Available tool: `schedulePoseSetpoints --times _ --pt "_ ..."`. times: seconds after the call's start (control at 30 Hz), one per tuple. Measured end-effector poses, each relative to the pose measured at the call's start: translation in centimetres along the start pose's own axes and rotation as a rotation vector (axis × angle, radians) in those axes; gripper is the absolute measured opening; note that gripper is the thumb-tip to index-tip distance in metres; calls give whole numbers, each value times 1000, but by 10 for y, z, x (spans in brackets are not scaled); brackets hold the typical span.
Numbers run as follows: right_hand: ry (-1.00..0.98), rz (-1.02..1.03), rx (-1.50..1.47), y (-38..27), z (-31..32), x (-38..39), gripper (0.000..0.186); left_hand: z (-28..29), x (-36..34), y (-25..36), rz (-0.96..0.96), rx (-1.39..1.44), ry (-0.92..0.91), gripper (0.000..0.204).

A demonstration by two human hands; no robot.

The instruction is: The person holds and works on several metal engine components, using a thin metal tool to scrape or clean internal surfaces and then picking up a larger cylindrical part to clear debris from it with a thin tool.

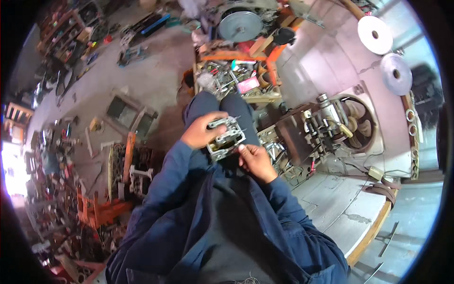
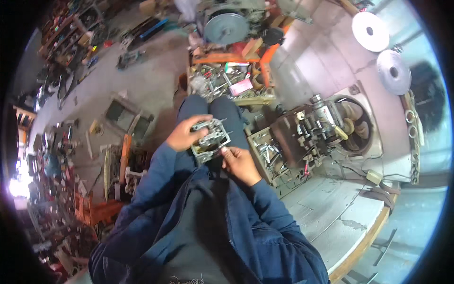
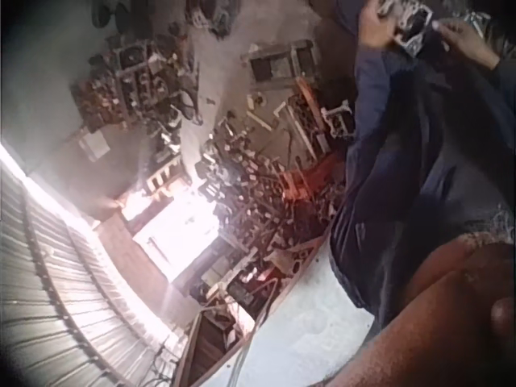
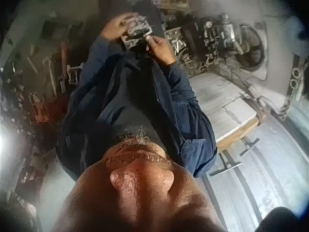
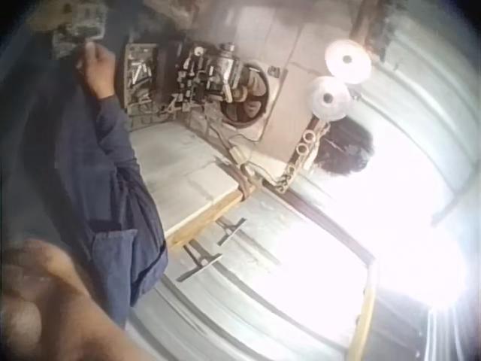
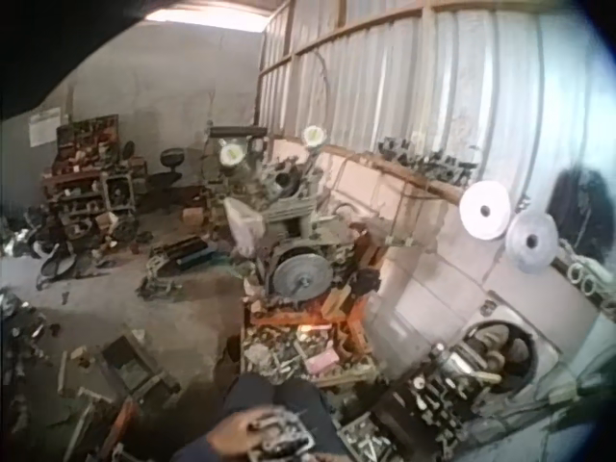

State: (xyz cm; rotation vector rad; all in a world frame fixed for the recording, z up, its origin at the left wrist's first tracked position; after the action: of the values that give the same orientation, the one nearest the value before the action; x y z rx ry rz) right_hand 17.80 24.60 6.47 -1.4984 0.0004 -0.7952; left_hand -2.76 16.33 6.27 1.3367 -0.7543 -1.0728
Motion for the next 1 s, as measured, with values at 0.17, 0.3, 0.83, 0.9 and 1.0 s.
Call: schedulePoseSetpoints --times 0.17,0.3,0.83,0.9,1.0 --pt "448 643 551 -46 4 14 47 -1 32 -26 -92 119 -12 53" --pt "450 805 929 -70 -1 9 62 -18 17 -27 -115 201 -67 50" --pt "465 480 670 12 48 -33 59 -18 13 -31 64 168 170 58" --pt "289 297 591 40 47 -54 62 -16 15 -31 54 6 201 62" --pt "182 316 524 44 52 -79 70 -7 21 -38 26 -64 300 65"
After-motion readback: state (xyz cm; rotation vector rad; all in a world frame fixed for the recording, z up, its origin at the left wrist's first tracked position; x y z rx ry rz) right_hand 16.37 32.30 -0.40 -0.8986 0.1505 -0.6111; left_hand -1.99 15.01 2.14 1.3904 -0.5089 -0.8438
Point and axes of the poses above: each hand's wrist, its own x-axis away from the middle knuckle, its own z-axis out of the back of the hand, y = z × x, the point moved 5 cm from there along -x, towards the middle knuckle, and after that the axes turned 4 degrees about x, right-handed, at the moved point
